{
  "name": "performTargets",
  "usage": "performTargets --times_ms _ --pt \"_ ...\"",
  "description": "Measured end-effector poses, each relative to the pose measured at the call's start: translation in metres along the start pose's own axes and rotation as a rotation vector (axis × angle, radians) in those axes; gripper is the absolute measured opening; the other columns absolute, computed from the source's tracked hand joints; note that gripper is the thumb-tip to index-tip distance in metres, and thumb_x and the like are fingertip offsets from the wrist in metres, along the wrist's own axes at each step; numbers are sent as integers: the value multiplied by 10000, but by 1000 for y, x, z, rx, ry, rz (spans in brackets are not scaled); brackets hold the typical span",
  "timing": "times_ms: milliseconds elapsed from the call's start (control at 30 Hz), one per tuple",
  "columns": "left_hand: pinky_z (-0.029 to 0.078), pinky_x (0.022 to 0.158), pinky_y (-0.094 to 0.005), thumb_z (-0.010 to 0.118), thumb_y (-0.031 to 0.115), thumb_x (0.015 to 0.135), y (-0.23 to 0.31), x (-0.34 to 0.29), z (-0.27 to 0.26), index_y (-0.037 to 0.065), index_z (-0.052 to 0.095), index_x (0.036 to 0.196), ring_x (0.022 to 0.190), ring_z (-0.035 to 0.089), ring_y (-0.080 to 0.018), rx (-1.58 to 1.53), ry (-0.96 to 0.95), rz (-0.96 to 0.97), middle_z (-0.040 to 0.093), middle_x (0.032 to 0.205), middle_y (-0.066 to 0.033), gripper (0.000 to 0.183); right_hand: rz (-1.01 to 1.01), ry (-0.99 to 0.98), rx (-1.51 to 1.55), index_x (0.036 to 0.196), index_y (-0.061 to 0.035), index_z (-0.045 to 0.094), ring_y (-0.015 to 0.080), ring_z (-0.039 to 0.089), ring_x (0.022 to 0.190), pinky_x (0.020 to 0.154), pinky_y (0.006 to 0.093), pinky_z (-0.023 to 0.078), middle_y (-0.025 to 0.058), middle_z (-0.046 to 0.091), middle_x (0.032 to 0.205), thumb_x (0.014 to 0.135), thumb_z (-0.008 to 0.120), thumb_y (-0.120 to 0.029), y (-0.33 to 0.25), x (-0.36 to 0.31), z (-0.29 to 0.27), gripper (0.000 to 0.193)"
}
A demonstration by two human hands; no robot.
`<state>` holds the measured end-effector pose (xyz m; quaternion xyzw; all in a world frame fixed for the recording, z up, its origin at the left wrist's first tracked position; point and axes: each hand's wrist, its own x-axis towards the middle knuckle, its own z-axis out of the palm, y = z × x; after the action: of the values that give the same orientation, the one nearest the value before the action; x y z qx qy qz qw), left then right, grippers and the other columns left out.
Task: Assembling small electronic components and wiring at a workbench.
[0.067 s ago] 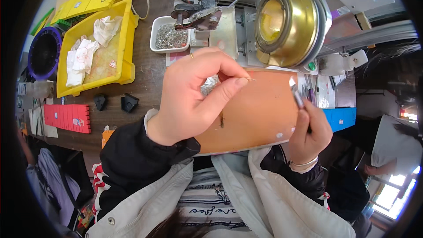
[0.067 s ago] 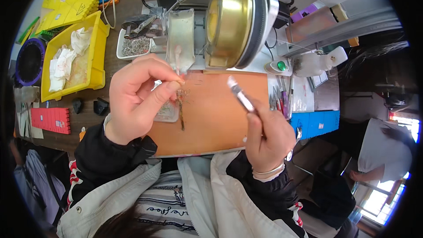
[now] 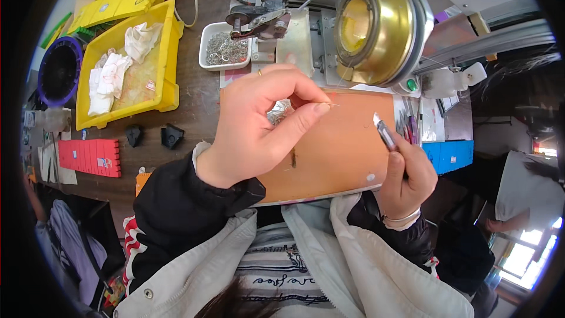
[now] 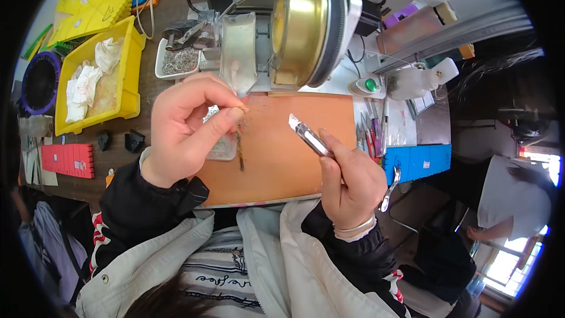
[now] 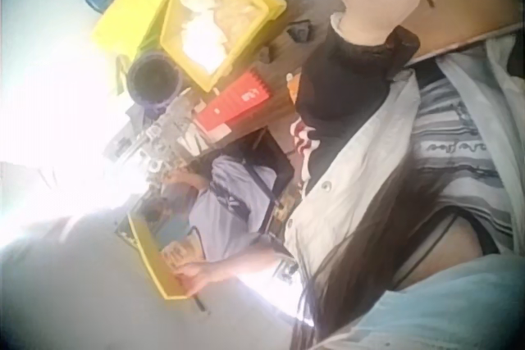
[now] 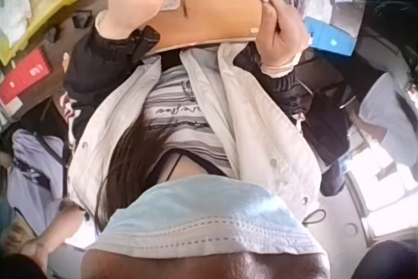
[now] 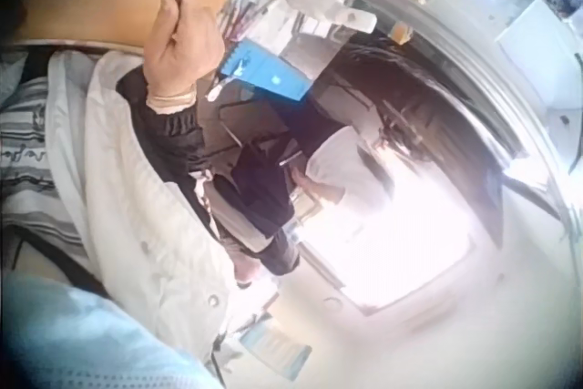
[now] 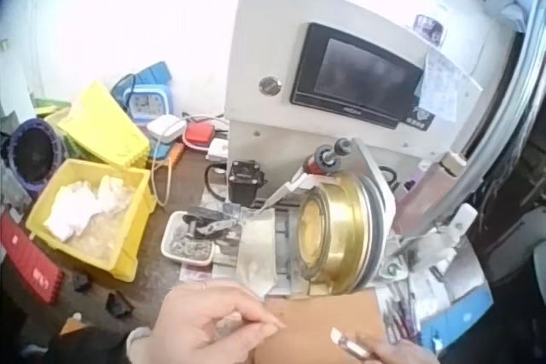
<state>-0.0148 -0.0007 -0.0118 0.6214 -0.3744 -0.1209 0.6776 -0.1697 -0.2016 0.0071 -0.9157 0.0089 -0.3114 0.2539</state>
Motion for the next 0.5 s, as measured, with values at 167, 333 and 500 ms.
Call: performTargets --times_ms 167,333,500 --pt "500 682 -248 635 -27 913 -4 0 1 -46 650 952 777 617 -113 -44 -17 -124 638 892 -78 46 236 -82 -122 1262 -72 667 226 550 611 573 323 445 85 578 723 920 615 -47 32 -20 10 348" --pt "491 706 -241 649 43 932 -5 -2 0 -25 661 962 773 609 -88 -320 13 -295 666 847 -34 75 179 -125 -363 1281 -68 641 291 606 914 781 386 495 120 631 998 884 623 -56 46 -24 9 397" --pt "480 725 -235 653 56 933 24 -6 -18 -21 664 967 782 598 -80 -174 -24 -339 670 860 -29 85 226 -73 -104 1243 -48 641 176 591 877 776 300 498 72 636 1013 905 635 -63 25 -5 10 338"
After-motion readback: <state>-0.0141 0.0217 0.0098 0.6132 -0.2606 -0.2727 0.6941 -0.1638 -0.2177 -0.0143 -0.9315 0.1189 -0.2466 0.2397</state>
